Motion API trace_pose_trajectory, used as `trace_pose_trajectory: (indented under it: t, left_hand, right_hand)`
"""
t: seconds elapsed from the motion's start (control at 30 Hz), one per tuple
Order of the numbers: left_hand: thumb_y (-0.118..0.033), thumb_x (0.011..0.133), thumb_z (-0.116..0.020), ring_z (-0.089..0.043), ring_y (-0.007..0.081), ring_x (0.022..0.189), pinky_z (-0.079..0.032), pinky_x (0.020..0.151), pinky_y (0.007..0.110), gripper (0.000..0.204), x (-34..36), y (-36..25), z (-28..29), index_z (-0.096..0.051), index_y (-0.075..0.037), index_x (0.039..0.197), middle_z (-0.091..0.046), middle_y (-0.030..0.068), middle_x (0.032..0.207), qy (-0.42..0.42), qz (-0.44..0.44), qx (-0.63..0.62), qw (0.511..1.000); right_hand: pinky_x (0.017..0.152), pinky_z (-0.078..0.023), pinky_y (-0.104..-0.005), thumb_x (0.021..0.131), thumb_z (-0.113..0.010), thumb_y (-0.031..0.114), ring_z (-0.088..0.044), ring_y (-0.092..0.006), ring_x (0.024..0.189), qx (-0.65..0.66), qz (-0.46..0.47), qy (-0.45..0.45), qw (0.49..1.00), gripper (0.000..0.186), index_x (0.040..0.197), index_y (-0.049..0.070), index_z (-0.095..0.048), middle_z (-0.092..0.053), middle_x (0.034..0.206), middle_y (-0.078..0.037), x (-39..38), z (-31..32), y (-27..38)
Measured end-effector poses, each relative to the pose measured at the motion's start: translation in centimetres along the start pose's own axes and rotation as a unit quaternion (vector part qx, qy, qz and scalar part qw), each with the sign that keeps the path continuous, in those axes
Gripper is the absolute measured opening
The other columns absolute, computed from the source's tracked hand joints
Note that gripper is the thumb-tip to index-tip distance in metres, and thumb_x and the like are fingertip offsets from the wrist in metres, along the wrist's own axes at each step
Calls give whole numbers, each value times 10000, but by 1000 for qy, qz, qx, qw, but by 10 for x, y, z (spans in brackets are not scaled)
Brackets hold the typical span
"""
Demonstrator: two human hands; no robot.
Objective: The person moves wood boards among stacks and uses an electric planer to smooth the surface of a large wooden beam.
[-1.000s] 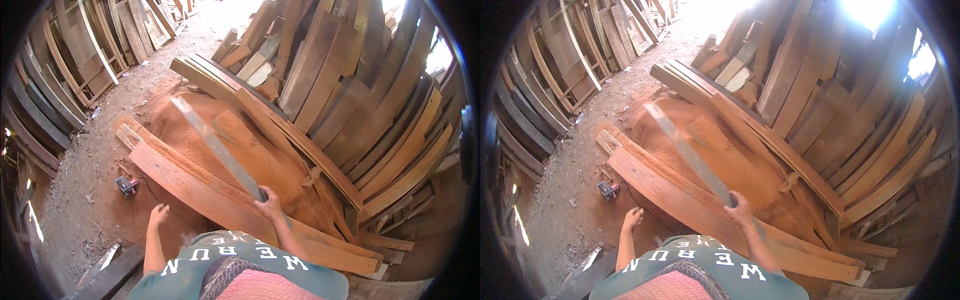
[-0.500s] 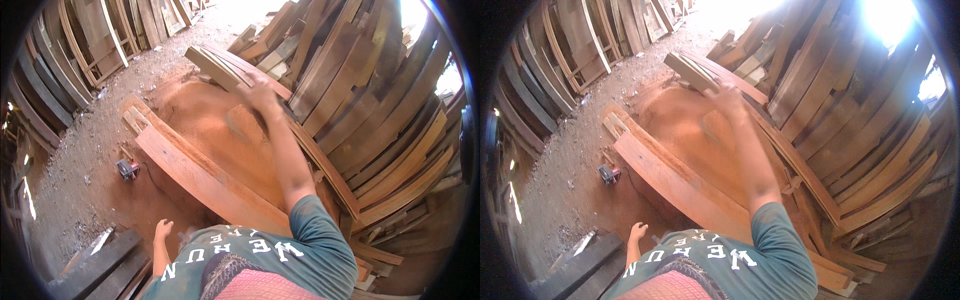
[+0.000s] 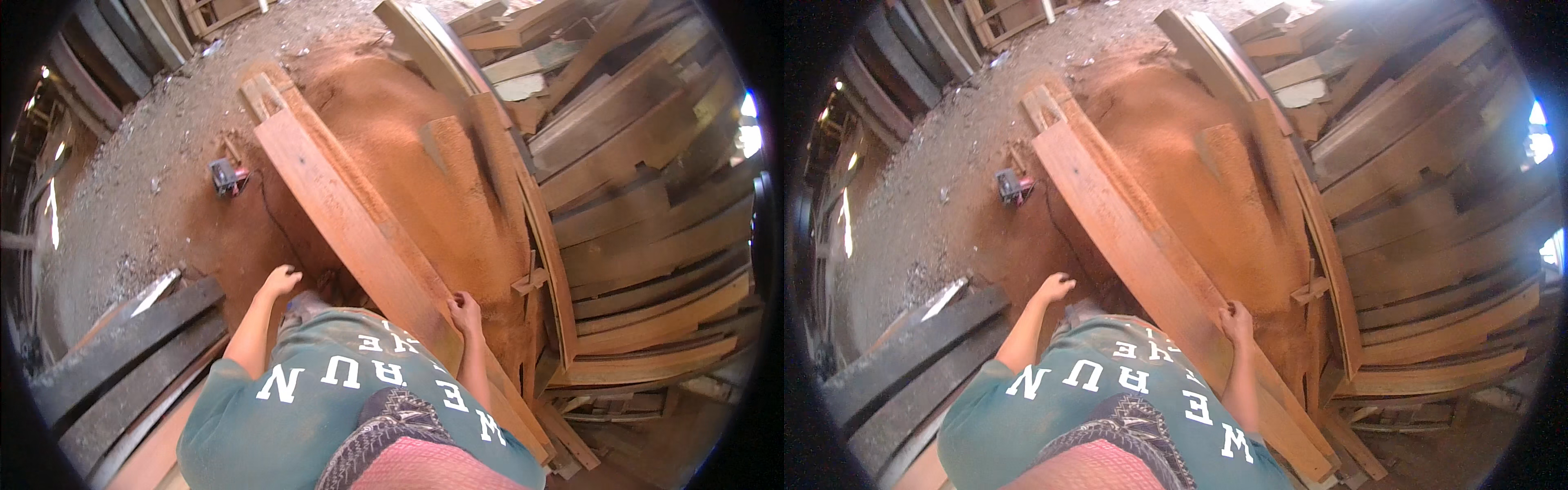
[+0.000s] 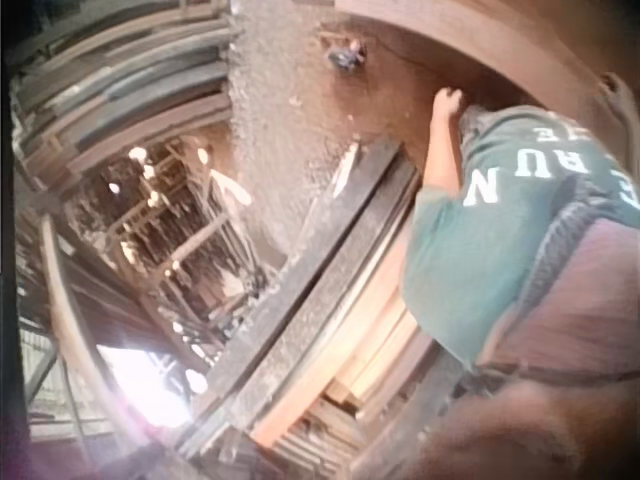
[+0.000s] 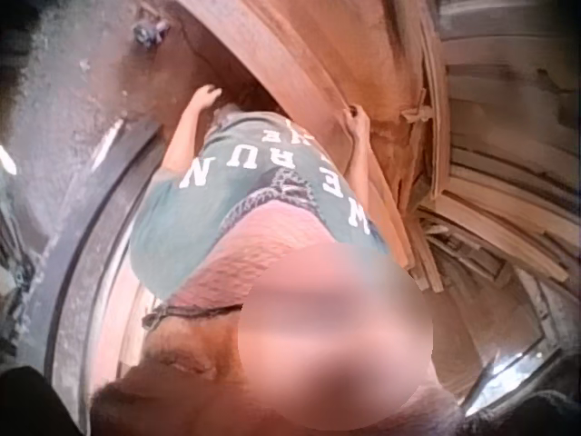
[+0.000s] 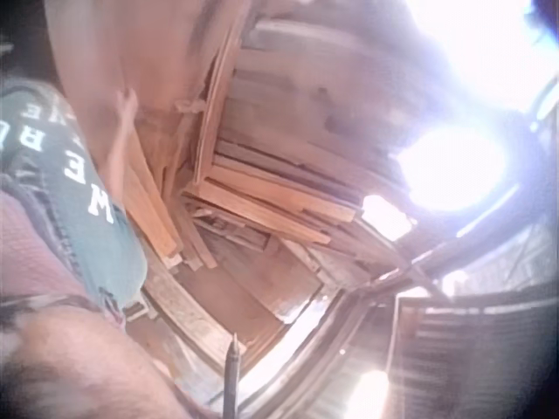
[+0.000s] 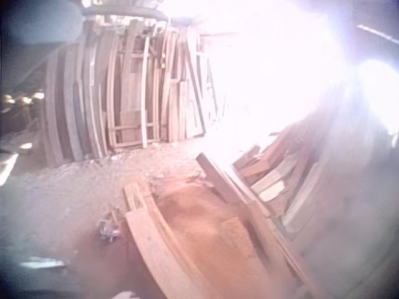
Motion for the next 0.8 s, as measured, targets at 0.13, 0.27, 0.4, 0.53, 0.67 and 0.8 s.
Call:
trace_pose_trajectory:
  t: [0.13,0.27,0.4,0.53,0.67,0.8]
  left_hand:
    - [-441,999,-671,-666,317,1241,-539,1039,458,718,15,-47,-13,-495,9,1530,-648,222,1408,87,87,-188,974]
    - [-453,1032,-650,-615,328,1297,-530,1035,491,838,7,-95,-26,-267,-38,1651,-478,207,1586,98,106,-300,943]
    - [-385,969,-745,-496,394,1422,-435,1157,481,1035,4,-126,-37,-84,-28,1681,-377,305,1626,-12,67,-339,938]
    - [-251,930,-784,-417,428,1483,-359,1223,470,1079,12,-151,-34,-33,-2,1663,-330,347,1628,-146,-28,-306,940]
    - [-276,905,-834,-393,411,1501,-334,1245,451,1141,30,-173,-27,-31,30,1655,-305,332,1641,-225,-84,-222,945]
    - [-584,770,-888,-233,454,1569,-257,1279,478,1384,62,-184,-35,-39,81,1638,-184,369,1678,-233,41,-122,964]
  right_hand:
    - [959,-574,-418,932,-749,301,-732,-329,1109,0,-60,-13,998,488,1282,-32,-684,-751,1186,-237,-27,-9,-58]
    - [1067,-505,-458,923,-754,310,-646,-379,1240,-7,-26,-38,999,542,1330,-30,-647,-678,1319,-268,-49,-21,-66]
    - [1168,-400,-509,904,-768,349,-531,-434,1360,-63,-40,-123,990,618,1377,-18,-613,-611,1404,-292,-91,-14,-82]
    - [1209,-332,-560,925,-716,450,-423,-454,1441,-106,-249,-229,935,752,1487,1,-498,-499,1517,-284,-165,16,-162]
    - [1199,-360,-549,889,-752,499,-439,-447,1430,-11,-539,-347,767,810,1483,5,-508,-458,1533,-303,-257,25,-264]
    - [1200,-365,-529,941,-658,560,-402,-381,1464,241,-675,-342,608,846,1545,19,-422,-365,1616,-256,-313,26,-359]
Point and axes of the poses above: each hand's wrist, its own x-axis towards the middle knuckle, its own z-axis out of the back of the hand, y = z × x, the point moved 5 cm from there along x, towards the middle knuckle
